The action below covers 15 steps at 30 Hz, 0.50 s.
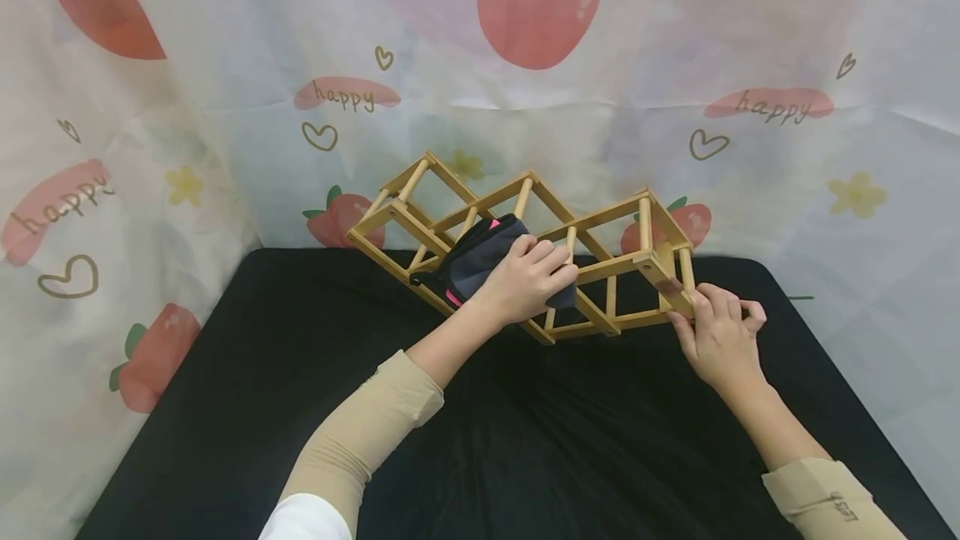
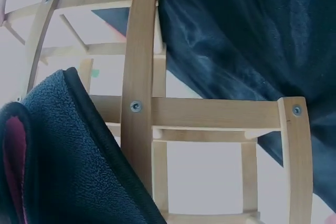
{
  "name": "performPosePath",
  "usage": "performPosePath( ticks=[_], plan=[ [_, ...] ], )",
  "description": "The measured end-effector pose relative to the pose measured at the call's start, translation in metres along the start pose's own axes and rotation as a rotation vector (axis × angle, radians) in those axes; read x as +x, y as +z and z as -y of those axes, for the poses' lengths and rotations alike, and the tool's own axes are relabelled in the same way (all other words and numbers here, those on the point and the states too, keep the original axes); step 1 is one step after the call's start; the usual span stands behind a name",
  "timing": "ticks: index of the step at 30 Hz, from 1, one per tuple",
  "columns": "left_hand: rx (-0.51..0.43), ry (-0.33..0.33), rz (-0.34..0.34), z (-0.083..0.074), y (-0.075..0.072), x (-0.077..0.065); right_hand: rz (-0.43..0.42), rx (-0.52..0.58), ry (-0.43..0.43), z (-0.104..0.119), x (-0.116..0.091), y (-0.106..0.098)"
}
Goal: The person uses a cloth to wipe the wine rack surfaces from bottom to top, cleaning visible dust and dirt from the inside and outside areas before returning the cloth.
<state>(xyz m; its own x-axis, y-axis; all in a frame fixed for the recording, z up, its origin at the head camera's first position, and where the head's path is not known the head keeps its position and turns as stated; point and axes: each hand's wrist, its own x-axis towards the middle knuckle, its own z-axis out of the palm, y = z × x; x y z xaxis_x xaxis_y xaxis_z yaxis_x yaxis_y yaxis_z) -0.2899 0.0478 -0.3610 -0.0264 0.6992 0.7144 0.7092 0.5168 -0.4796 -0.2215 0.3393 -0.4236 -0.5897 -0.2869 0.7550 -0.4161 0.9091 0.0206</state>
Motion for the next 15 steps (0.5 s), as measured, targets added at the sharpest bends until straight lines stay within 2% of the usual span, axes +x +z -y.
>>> performPosePath(
  ticks=[11,15],
  plan=[
    [-0.005,0.022,-0.038,-0.0060,0.0059,0.0020,0.002,0.003,0.010,0.0013,-0.0004,-0.0003],
    [-0.023,0.028,-0.037,-0.0093,0.0077,0.0015,0.032,-0.012,0.026,0.0025,-0.0004,-0.0012]
  ],
)
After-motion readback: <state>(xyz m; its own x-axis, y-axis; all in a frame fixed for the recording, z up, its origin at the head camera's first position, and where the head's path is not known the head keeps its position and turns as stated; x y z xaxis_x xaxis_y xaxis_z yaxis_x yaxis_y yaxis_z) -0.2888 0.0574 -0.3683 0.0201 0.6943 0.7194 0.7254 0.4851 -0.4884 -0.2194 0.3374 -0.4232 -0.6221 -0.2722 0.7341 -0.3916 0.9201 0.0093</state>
